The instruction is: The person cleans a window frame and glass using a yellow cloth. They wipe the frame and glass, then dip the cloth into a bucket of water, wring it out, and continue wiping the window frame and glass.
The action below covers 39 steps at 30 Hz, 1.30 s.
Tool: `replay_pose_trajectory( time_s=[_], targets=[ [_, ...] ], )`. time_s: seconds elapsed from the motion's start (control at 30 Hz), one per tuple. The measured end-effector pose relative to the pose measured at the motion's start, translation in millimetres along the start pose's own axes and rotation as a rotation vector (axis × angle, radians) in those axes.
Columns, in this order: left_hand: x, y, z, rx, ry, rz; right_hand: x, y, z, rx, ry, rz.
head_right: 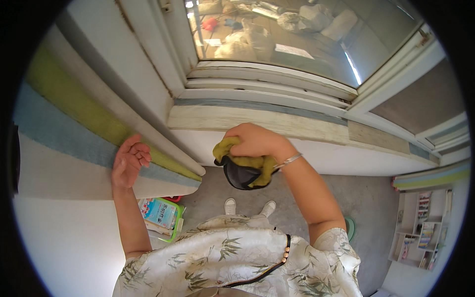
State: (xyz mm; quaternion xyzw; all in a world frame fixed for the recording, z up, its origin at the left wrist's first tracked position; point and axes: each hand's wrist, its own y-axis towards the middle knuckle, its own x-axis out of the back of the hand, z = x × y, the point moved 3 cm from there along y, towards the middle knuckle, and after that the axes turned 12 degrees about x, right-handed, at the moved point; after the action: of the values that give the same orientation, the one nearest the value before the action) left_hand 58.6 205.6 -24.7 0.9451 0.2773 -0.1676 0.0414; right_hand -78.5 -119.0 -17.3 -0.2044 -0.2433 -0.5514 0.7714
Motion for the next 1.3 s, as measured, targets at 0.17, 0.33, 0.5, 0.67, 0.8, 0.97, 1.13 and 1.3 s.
replay_pose_trajectory(
  time_s=[0.17, 0.33, 0.5, 0.67, 0.8, 0.97, 1.13, 1.3],
  targets=[
    [-42.6, 38.4, 4.4, 0.070, 0.073, 0.071, 54.5, -79.6, 6.2, -0.005, 0.278, -0.522],
    [-75.0, 77.5, 12.4, 0.117, 0.180, 0.155, 87.7, -131.6, 8.8, -0.032, 0.066, -0.995],
    [-89.1, 94.6, 25.4, 0.161, 0.207, 0.169, 84.6, -152.0, -52.3, -0.262, -0.255, -1.115],
    [-86.6, 95.8, 29.6, 0.154, 0.184, 0.068, 27.1, -82.6, -67.5, -0.376, -0.694, -0.796],
    [-77.9, 89.4, 25.5, 0.112, 0.176, 0.005, 31.4, -30.7, -39.5, -0.224, -0.533, -0.753],
    [-74.6, 74.1, 19.6, 0.093, 0.191, -0.074, 39.3, 26.9, 4.0, 0.116, -0.545, -0.935],
    [-59.7, 48.0, 17.8, 0.090, 0.178, -0.118, 71.3, 50.5, 7.4, 0.176, -0.697, -1.078],
    [-53.2, 46.3, 26.1, 0.086, 0.108, -0.101, 55.6, 135.1, 0.6, 0.061, -0.973, -0.855]
  ],
)
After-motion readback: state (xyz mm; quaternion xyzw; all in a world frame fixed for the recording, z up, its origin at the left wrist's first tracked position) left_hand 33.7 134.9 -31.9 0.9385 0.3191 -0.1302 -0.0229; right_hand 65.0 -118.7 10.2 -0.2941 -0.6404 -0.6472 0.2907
